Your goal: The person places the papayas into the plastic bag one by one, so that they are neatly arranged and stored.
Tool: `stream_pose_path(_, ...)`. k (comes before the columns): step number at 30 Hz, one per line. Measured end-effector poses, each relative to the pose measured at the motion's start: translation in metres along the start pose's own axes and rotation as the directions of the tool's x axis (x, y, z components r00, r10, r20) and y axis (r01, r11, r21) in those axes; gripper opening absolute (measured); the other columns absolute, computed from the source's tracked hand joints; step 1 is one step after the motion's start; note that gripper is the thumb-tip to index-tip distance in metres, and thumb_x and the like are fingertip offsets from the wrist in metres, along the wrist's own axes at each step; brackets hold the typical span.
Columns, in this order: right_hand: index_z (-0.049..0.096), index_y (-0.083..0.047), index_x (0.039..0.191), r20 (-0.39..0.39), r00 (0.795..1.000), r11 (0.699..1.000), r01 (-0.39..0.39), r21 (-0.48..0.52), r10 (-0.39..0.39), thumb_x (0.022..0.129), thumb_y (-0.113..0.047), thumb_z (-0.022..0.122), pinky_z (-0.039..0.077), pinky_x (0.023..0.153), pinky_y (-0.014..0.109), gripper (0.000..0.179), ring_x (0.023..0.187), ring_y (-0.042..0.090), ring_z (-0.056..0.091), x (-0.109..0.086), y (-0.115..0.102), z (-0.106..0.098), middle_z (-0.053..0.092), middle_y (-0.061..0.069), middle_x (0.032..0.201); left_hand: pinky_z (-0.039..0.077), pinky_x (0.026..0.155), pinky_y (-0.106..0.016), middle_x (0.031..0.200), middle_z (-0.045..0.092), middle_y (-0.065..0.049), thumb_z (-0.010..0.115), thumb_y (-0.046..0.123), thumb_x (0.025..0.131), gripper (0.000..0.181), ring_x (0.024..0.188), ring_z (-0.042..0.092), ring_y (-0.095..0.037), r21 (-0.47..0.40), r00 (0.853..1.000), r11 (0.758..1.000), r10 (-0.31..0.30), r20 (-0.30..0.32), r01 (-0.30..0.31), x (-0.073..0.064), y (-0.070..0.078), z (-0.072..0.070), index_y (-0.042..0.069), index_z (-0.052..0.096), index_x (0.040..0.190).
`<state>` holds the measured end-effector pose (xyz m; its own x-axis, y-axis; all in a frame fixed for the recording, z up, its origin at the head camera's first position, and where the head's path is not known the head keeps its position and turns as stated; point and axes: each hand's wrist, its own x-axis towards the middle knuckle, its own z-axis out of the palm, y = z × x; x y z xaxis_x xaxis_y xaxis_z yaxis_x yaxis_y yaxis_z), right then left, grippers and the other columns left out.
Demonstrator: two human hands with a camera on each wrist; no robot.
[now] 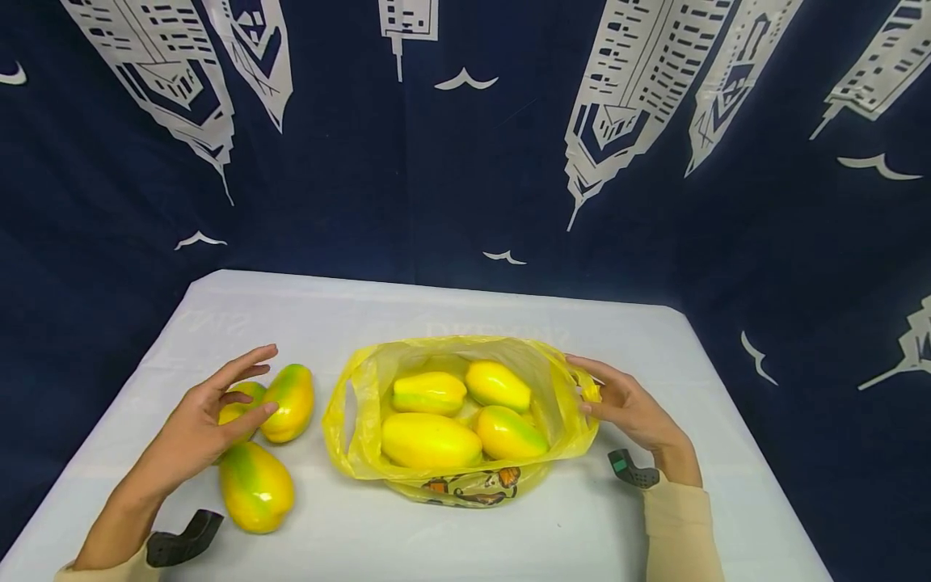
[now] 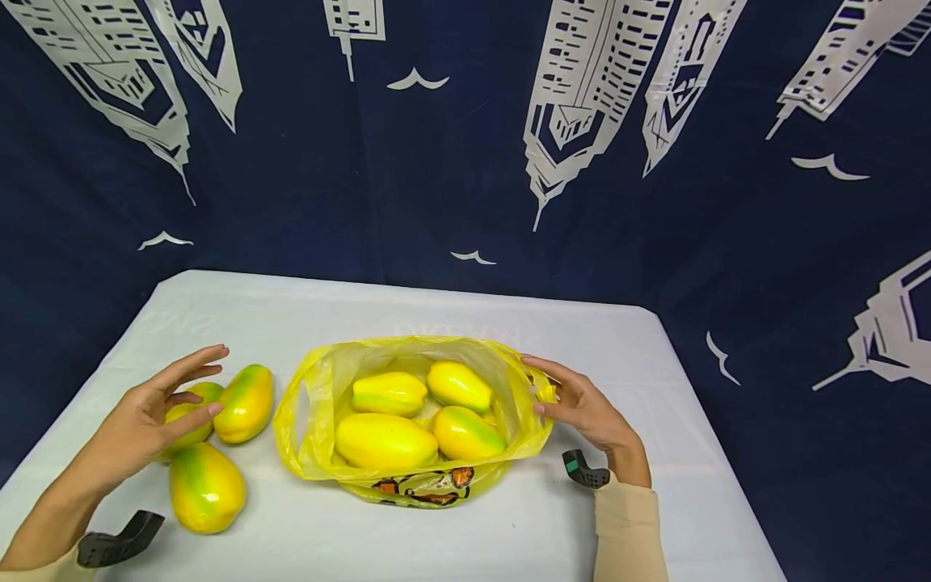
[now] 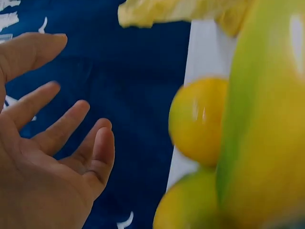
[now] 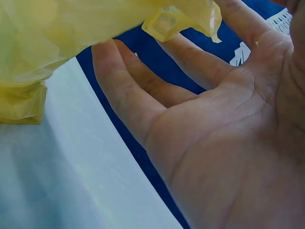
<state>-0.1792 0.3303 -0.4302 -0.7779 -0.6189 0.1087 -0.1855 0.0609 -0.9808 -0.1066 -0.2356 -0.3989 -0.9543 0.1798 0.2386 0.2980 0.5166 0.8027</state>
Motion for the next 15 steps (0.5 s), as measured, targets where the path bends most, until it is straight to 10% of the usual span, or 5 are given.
stream_pose_path(8,0.032,0.0,0.154,-0.005,1.0,1.0,0.002,-0.021,-0.003,0.095,0.014,0.054,0.053,0.099,0.03,0.065,0.135,0.011,0.051,0.0,0.001,-0.001,0.038,-0.001,0.158,0.039,0.087,-0.01,0.151,0.045,0.013,0.073,0.012,0.092,0.045,0.132,0.033,0.016,0.093,0.998,0.996,0.01,0.063,-0.016,-0.009,-0.032,-0.03,0.018,0.062,0.135)
stream_pose_path(15,0.032,0.0,0.154,-0.007,1.0,1.0,-0.005,-0.02,0.005,0.094,0.013,0.055,0.053,0.099,0.03,0.065,0.135,0.01,0.05,0.001,0.001,0.0,0.039,-0.001,0.158,0.034,0.087,-0.031,0.159,0.033,0.012,0.07,0.02,0.094,0.044,0.129,0.021,0.023,0.102,0.984,0.99,-0.116,0.135,0.103,-0.015,-0.067,-0.042,0.018,0.06,0.137)
